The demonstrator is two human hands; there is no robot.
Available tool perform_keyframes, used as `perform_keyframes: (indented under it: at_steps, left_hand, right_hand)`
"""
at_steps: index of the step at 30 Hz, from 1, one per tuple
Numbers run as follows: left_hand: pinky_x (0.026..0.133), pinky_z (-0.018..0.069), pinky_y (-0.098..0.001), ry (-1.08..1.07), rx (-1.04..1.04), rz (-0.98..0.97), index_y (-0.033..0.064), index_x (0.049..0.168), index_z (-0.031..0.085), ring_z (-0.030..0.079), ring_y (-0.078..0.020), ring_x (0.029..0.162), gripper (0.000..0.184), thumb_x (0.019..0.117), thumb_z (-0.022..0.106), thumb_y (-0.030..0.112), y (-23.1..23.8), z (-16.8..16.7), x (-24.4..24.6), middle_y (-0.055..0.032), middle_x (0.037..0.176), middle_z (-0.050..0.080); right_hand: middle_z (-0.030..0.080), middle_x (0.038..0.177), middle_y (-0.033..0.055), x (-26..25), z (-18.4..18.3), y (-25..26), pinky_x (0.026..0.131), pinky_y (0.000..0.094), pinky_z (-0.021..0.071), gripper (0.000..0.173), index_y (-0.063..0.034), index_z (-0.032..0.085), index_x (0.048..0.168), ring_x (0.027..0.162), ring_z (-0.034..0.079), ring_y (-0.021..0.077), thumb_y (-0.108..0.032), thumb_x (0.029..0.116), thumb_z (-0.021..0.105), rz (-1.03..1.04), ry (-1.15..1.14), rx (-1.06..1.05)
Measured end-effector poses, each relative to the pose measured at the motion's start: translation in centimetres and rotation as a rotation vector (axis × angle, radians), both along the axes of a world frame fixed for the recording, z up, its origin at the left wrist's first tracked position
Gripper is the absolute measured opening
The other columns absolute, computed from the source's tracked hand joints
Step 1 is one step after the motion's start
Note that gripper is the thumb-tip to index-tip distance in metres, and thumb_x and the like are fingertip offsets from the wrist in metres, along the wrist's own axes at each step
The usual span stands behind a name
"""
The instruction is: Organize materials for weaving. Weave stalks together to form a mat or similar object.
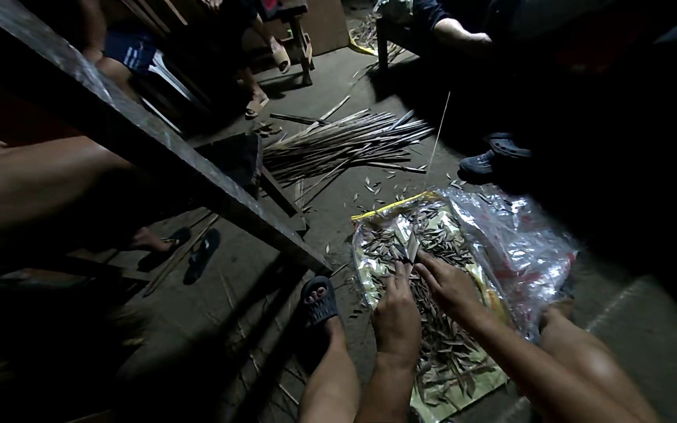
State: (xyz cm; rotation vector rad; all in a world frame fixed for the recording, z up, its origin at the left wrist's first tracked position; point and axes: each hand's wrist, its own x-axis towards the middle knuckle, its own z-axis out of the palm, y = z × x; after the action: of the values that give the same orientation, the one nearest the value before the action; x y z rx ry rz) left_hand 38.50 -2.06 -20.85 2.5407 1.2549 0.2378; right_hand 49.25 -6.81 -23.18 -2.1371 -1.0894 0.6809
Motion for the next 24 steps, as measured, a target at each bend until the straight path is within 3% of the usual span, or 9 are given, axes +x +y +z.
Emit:
perform_keyframes:
  at_steps: [3,8,13,14,15,16,18,21,24]
  left_hand:
    - [0.067,0.0588,-0.0478,0.023,-0.006,-0.007,0.0016,0.145,0.056,0.073,-0.0371,0.078,0.046,0.0992,0.055,-0.001,-0.2,0.1,0.0,-0.0236,0.114,0.071]
    - [0.069,0.0588,-0.0480,0.046,-0.052,-0.025,0.0029,0.147,0.054,0.073,-0.0365,0.080,0.048,0.0994,0.053,-0.002,-0.6,0.2,0.0,-0.0223,0.113,0.071]
    - [0.087,0.0569,-0.0524,-0.007,-0.231,-0.005,0.0024,0.152,0.048,0.072,-0.0407,0.100,0.046,0.1066,0.050,0.008,0.4,0.5,-0.6,-0.0246,0.128,0.066]
    - [0.092,0.0550,-0.0528,-0.068,-0.288,0.008,0.0006,0.151,0.049,0.071,-0.0411,0.106,0.045,0.1068,0.050,0.008,0.8,0.6,-0.7,-0.0254,0.130,0.065]
    - [0.094,0.0542,-0.0502,-0.123,-0.370,0.038,0.0008,0.150,0.049,0.070,-0.0381,0.107,0.044,0.1072,0.049,0.009,1.3,0.9,-0.7,-0.0242,0.131,0.066]
    - [0.089,0.0559,-0.0438,-0.165,-0.473,0.082,0.0028,0.150,0.050,0.071,-0.0305,0.099,0.043,0.1081,0.049,0.010,1.8,1.1,-0.7,-0.0206,0.127,0.068]
    - [0.056,0.0521,-0.0276,-0.283,-0.686,0.169,0.0031,0.146,0.052,0.060,-0.0126,0.061,0.038,0.1090,0.048,0.012,2.6,1.3,-0.6,-0.0114,0.100,0.068]
    - [0.046,0.0459,-0.0220,-0.410,-0.929,0.247,-0.0002,0.139,0.053,0.053,-0.0071,0.049,0.033,0.1086,0.049,0.011,2.9,1.9,-0.6,-0.0088,0.087,0.064]
    - [0.044,0.0467,-0.0209,-0.482,-0.973,0.267,-0.0028,0.132,0.056,0.052,-0.0064,0.047,0.028,0.1082,0.049,0.010,2.7,1.7,-0.5,-0.0072,0.079,0.061]
  right_hand:
    - [0.071,0.116,0.0215,0.1,-0.8,0.1,0.082,0.0595,0.0538,0.045,-0.0124,0.055,0.149,0.100,0.070,0.0422,-0.031,0.1096,0.043,-0.032,-0.163,-0.017]
    - [0.065,0.132,0.0218,2.5,0.3,0.5,0.097,0.0608,0.0474,0.049,-0.0161,0.041,0.158,0.117,0.064,0.0429,-0.032,0.1121,0.035,-0.092,-0.027,-0.136]
    - [0.054,0.146,0.0234,5.1,-0.8,0.8,0.112,0.0463,0.0382,0.048,0.0026,0.046,0.149,0.134,0.054,0.0301,-0.026,0.1126,0.034,-0.270,0.361,0.112]
    - [0.058,0.141,0.0209,4.5,-0.6,0.8,0.106,0.0392,0.0434,0.047,0.0037,0.046,0.148,0.124,0.058,0.0231,-0.025,0.1125,0.034,-0.275,0.443,0.155]
    - [0.064,0.122,0.0150,3.7,-0.5,1.0,0.086,0.0308,0.0489,0.045,0.0027,0.049,0.146,0.098,0.061,0.0142,-0.024,0.1121,0.035,-0.280,0.516,0.188]
    - [0.058,0.093,0.0050,2.9,-0.6,1.2,0.063,0.0245,0.0452,0.043,0.0011,0.051,0.142,0.071,0.052,0.0076,-0.024,0.1120,0.035,-0.269,0.603,0.220]
    - [0.047,0.075,-0.0038,1.9,-0.5,1.2,0.049,0.0211,0.0381,0.041,-0.0017,0.052,0.141,0.054,0.042,0.0038,-0.024,0.1116,0.033,-0.188,0.801,0.275]
    - [0.047,0.076,-0.0056,1.1,0.3,1.1,0.050,0.0199,0.0365,0.044,-0.0017,0.045,0.148,0.054,0.039,0.0018,-0.021,0.1103,0.035,-0.072,0.816,0.323]
    - [0.058,0.094,0.0034,1.0,0.3,0.8,0.062,0.0225,0.0405,0.047,-0.0018,0.041,0.153,0.066,0.044,0.0037,-0.020,0.1096,0.038,-0.010,0.632,0.290]
